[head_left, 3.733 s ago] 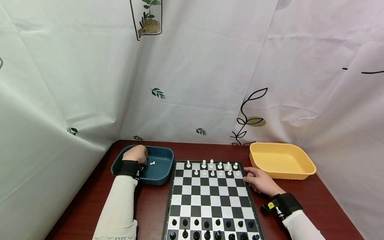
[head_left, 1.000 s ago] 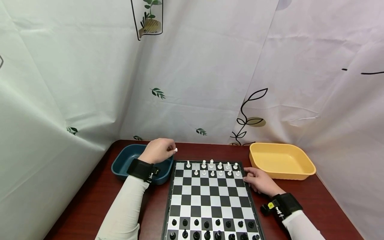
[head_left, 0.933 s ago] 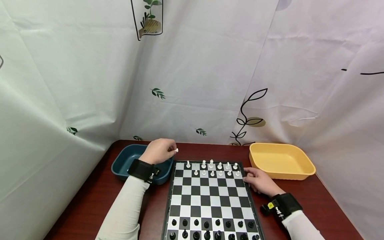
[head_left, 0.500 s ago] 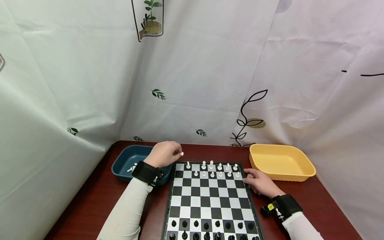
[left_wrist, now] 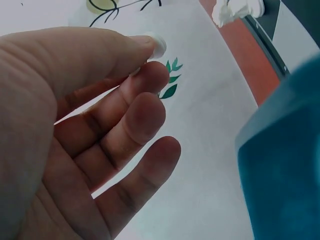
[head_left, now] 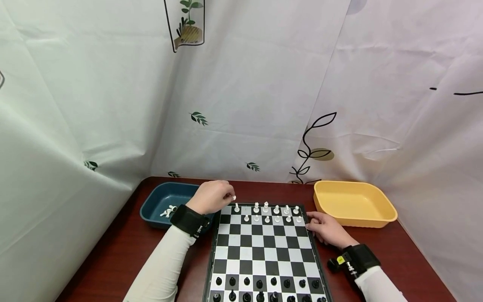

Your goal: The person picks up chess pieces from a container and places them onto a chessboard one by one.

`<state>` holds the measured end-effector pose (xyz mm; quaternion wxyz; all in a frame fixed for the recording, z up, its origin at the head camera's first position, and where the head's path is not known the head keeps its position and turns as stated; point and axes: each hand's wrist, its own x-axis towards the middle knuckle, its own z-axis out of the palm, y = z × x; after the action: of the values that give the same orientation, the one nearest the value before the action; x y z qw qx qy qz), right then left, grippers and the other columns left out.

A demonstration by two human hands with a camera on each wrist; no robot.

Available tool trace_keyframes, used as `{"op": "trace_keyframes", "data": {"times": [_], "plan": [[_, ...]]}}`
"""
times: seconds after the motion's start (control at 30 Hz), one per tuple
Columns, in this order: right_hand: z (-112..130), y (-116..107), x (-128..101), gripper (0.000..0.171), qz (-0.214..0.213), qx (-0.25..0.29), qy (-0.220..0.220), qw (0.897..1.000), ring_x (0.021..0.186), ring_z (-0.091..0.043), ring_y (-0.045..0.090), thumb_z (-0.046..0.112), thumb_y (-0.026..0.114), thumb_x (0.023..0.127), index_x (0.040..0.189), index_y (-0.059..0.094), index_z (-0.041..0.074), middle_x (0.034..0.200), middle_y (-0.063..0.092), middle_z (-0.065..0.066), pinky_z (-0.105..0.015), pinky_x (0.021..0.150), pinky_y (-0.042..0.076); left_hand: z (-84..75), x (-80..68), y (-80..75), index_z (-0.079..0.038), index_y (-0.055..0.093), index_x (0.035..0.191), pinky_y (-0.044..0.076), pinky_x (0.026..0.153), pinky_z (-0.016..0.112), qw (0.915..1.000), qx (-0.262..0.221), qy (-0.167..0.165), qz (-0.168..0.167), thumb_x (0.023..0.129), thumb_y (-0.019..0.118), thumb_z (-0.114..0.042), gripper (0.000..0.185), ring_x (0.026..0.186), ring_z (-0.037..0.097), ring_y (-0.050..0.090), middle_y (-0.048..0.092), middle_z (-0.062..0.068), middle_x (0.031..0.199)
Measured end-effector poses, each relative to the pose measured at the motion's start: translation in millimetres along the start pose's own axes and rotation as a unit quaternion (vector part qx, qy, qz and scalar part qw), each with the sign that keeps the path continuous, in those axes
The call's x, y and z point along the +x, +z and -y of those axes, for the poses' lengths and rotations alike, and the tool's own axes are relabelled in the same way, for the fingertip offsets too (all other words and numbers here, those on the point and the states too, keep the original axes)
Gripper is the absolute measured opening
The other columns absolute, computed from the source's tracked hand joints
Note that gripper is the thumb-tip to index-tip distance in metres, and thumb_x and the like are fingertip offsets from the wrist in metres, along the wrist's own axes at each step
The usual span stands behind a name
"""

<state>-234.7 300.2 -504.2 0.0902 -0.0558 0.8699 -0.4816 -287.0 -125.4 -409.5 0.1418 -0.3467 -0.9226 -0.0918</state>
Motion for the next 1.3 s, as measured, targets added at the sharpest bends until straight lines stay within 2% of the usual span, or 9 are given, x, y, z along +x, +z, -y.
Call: {"op": "trace_keyframes", "data": {"times": [0.27,0.5,0.67,0.93,1.17,1.3], "plan": [[-0.4,0.4,-0.2,0.065,0.0,0.004,-0.003,1.0,0.052,-0.021,0.052,0.016,0.076,0.102,0.155,0.051,-0.012,0.068,0.056,-0.005,-0.033,0.045,0.044,-5.3,-0.2,4.3,-0.021,0.084,0.1,0.056,0.072,0.031,0.9997,-0.003,0.024,-0.005,0.102,0.08,-0.013,0.009,0.083,0.011,0.068,0.073,-0.005,0.095],[0.1,1.0,1.4,0.065,0.001,0.002,0.001,1.0,0.053,-0.021,0.053,0.016,0.077,0.102,0.155,0.051,-0.012,0.069,0.057,-0.005,-0.033,0.046,0.045,-10.3,1.2,7.8,-0.019,0.085,0.098,0.056,0.07,0.031,0.9996,-0.011,0.024,0.009,0.101,0.078,-0.01,0.012,0.081,0.012,0.065,0.07,-0.005,0.092],[0.5,0.9,1.1,0.064,-0.001,-0.002,0.001,1.0,0.053,-0.021,0.053,0.016,0.076,0.102,0.155,0.051,-0.012,0.069,0.057,-0.004,-0.033,0.046,0.045,-14.8,2.6,11.7,-0.019,0.085,0.096,0.053,0.068,0.03,0.9993,-0.008,0.025,0.028,0.102,0.075,-0.01,0.014,0.079,0.01,0.061,0.067,-0.007,0.089],[0.8,0.5,-0.2,0.065,0.0,-0.001,0.001,1.0,0.053,-0.021,0.053,0.017,0.077,0.102,0.154,0.051,-0.012,0.069,0.056,-0.005,-0.033,0.046,0.045,-22.4,1.8,14.1,-0.024,0.076,0.086,0.042,0.063,0.029,0.9982,-0.004,0.018,0.058,0.101,0.075,-0.009,0.021,0.07,0.008,0.048,0.058,-0.009,0.083],[0.4,0.7,1.0,0.064,0.001,0.002,0.002,1.0,0.053,-0.021,0.053,0.017,0.076,0.102,0.154,0.052,-0.012,0.069,0.057,-0.005,-0.033,0.045,0.045,-24.1,2.5,16.3,-0.023,0.065,0.077,0.03,0.06,0.031,0.9948,-0.043,0.009,0.092,0.099,0.071,-0.004,0.03,0.064,0.011,0.032,0.041,-0.008,0.07],[0.1,0.5,0.8,0.064,0.002,0.002,0.002,1.0,0.052,-0.021,0.053,0.017,0.077,0.102,0.154,0.052,-0.012,0.069,0.056,-0.005,-0.033,0.045,0.045,-24.6,3.8,19.7,-0.025,0.067,0.075,0.032,0.058,0.029,0.9925,-0.05,0.0,0.111,0.099,0.072,-0.006,0.031,0.061,0.009,0.034,0.04,-0.011,0.065]]}}
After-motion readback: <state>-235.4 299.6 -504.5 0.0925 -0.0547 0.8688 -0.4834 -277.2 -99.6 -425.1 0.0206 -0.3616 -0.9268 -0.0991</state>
